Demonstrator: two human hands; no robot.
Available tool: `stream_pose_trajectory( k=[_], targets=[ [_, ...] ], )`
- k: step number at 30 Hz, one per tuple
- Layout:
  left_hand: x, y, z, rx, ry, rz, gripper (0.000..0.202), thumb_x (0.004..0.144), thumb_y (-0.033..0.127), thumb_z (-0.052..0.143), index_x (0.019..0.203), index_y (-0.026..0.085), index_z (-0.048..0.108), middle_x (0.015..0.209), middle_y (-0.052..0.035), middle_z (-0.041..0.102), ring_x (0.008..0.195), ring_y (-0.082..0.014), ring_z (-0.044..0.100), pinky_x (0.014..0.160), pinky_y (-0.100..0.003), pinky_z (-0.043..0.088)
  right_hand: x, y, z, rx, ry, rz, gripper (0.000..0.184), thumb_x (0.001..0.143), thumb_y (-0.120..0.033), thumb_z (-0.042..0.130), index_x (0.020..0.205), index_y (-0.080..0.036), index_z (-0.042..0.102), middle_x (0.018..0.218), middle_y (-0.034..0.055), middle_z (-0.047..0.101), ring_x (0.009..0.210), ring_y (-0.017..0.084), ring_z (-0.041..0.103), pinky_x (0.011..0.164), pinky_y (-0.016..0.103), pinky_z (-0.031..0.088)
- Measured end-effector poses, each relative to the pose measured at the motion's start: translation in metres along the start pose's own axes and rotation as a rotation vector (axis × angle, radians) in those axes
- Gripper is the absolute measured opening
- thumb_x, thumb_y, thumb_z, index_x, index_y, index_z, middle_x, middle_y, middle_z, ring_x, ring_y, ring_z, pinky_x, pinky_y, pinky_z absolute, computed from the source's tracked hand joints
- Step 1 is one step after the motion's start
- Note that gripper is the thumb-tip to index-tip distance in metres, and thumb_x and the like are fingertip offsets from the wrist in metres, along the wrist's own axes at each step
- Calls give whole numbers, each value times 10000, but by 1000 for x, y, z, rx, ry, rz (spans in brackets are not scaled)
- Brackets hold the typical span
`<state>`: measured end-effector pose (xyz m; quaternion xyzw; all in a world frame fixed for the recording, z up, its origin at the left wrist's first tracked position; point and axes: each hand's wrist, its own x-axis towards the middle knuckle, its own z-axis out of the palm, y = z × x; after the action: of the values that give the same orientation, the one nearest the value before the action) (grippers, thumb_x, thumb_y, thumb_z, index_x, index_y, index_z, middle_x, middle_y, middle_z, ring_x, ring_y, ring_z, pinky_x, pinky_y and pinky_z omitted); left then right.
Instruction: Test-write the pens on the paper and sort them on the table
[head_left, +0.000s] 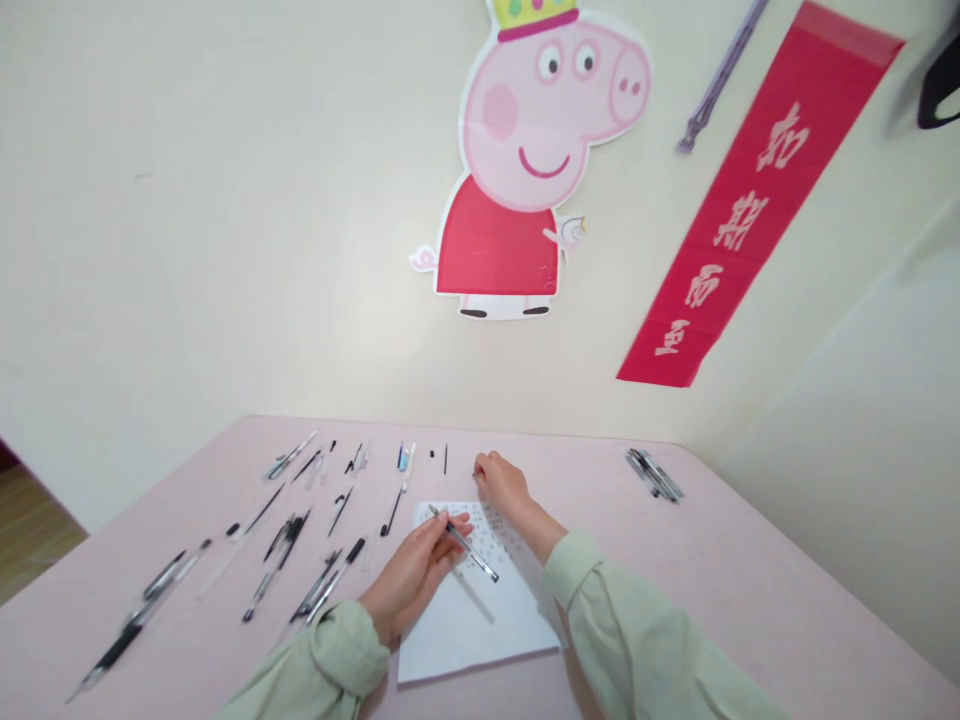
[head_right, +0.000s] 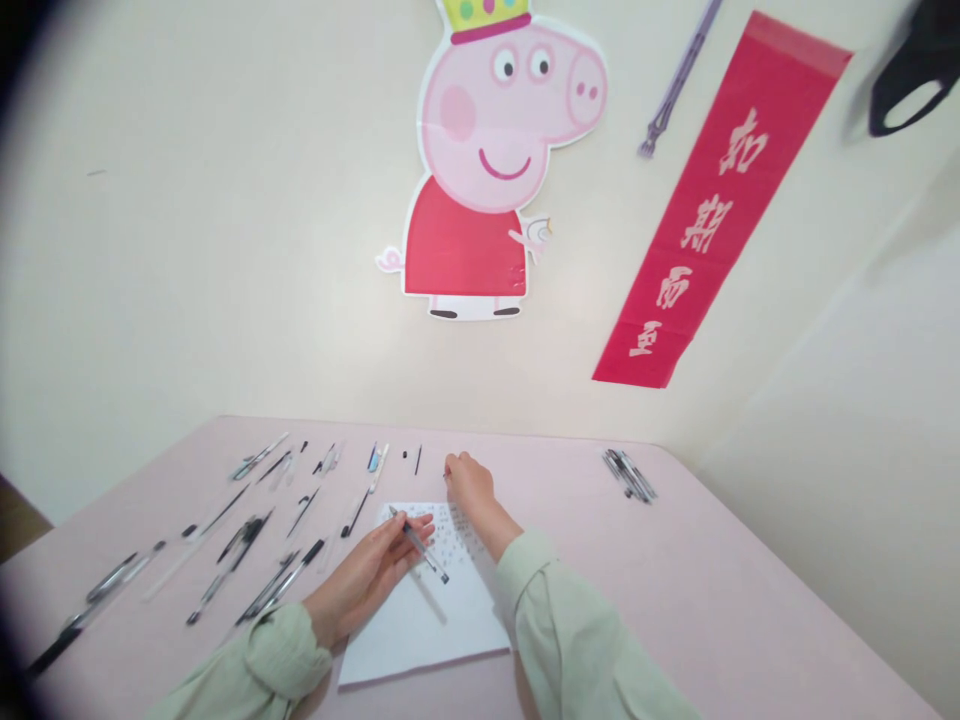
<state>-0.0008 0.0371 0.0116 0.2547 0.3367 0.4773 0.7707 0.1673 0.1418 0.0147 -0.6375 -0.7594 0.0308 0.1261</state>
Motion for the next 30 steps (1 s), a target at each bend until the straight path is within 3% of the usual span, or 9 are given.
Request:
stream_pose_trajectory(
  k=[4, 10, 15, 19, 23, 26, 30],
  targets=[
    [0, 0, 1, 4, 8, 1, 243, 872, 355, 617, 874, 131, 712, 1056, -134, 687, 1005, -197, 614, 982, -345, 450, 1, -3, 3, 13, 31, 4, 312, 899, -166, 432, 1172, -257, 553, 1150, 67, 556, 895, 178, 553, 645, 257, 334],
    [1, -1, -2, 26, -18, 8, 262, 828, 388, 669, 866, 133, 720, 1098, -140, 687, 1022, -212, 627, 994, -352, 456, 6, -6, 10, 42, 43, -28, 231, 888, -107, 424, 958, -193, 626, 1036, 103, 592, 963, 219, 515, 747, 289, 364],
    [1, 0, -1, -2, 5, -10, 237, 846, 369, 652, 894, 146, 718, 1126, -137, 681, 1047, -213, 625, 982, -345, 468, -5, -5, 0, 133, 90, -31, 192, 850, -70, 455, 892, -186, 602, 975, 80, 594, 915, 193, 530, 764, 270, 383],
    [2, 5, -1, -84, -34, -39, 218, 878, 347, 612, 867, 147, 699, 1088, -120, 683, 1022, -207, 634, 940, -345, 489, -31, -20, -8, 285, 109, -88, 228, 820, -32, 447, 897, -200, 581, 937, 32, 584, 849, 144, 548, 753, 234, 399],
    [3, 8, -3, -119, -100, -67, 214, 880, 333, 608, 828, 137, 678, 896, -95, 696, 886, -194, 654, 864, -324, 509, -73, -44, -3, 591, 67, -254, 177, 808, -59, 479, 866, -204, 562, 860, 10, 569, 792, 152, 534, 707, 245, 398],
    [1, 6, -2, -50, -143, -13, 216, 845, 350, 650, 789, 141, 665, 864, -81, 690, 892, -198, 641, 858, -312, 498, -96, -52, 2, 664, 57, -225, 163, 813, -81, 483, 897, -207, 543, 889, 11, 577, 809, 163, 533, 726, 265, 402],
    [-6, 0, 5, 121, -184, 76, 288, 794, 428, 683, 750, 145, 650, 904, -82, 688, 941, -213, 621, 870, -314, 475, -106, -48, 1, 683, 80, -177, 166, 838, -107, 450, 924, -218, 539, 913, 14, 586, 844, 174, 539, 757, 282, 413]
  ],
)
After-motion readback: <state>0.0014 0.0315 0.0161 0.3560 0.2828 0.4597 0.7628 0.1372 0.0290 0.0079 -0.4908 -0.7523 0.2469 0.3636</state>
